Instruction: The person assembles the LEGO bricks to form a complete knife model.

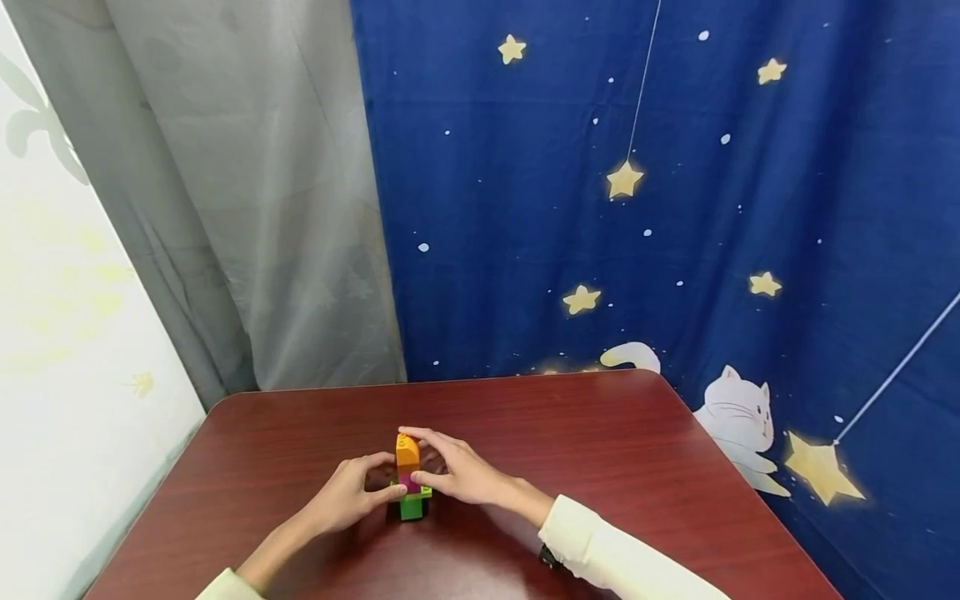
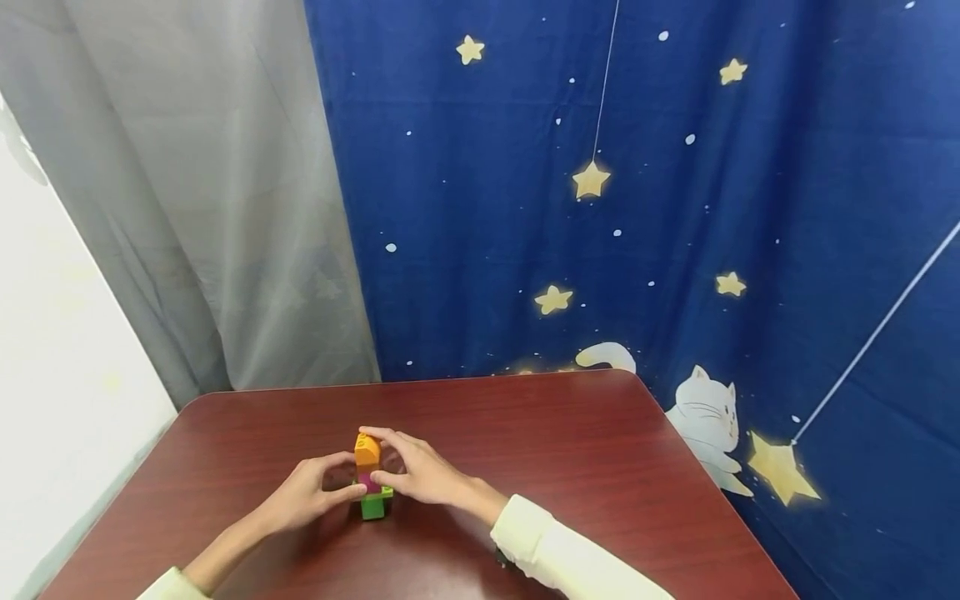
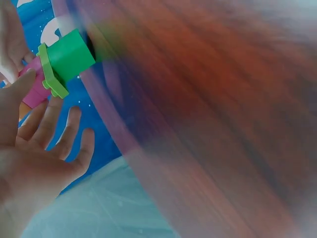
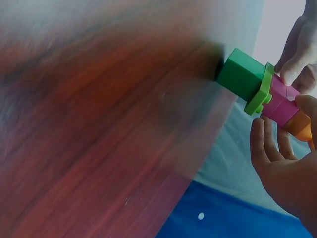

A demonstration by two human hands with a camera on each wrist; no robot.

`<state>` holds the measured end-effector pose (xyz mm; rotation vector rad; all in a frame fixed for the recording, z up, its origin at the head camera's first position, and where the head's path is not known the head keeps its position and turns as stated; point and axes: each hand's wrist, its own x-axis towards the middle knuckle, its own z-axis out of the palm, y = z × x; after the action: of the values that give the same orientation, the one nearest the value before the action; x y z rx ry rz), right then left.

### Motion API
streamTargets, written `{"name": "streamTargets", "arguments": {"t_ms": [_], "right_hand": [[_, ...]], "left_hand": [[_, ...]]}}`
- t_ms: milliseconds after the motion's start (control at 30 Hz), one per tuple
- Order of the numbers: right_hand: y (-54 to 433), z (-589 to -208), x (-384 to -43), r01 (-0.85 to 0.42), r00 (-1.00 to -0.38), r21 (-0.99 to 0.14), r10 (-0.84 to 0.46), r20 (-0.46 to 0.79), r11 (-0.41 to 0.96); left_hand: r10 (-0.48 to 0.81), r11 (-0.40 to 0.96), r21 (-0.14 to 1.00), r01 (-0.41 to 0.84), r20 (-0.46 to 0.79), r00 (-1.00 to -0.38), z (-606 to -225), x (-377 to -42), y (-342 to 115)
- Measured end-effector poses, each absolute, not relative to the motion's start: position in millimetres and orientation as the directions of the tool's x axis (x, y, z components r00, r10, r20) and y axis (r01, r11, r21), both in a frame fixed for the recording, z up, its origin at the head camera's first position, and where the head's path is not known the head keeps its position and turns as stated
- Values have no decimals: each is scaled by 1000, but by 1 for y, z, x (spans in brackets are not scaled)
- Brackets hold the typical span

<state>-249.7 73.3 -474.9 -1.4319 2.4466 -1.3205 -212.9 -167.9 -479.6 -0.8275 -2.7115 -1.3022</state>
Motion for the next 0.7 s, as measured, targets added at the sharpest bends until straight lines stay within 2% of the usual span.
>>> {"name": "streamTargets", "arguments": {"t_ms": [167,400,700], "right_hand": [[87,-473,-258,-666,-630,-696,-702,333,267],[105,-471,-268,-614,-685,-704,-684,251,356],[124,-481,-284,-462,-766,-788,-631,124,407]], "left_hand": [[431,544,699,464,242,-869,-480,-224,-155],[444,524,706,477,252,-860,-481,-238,-133],[461,549,695,465,212,-862,-488,-252,-111]]}}
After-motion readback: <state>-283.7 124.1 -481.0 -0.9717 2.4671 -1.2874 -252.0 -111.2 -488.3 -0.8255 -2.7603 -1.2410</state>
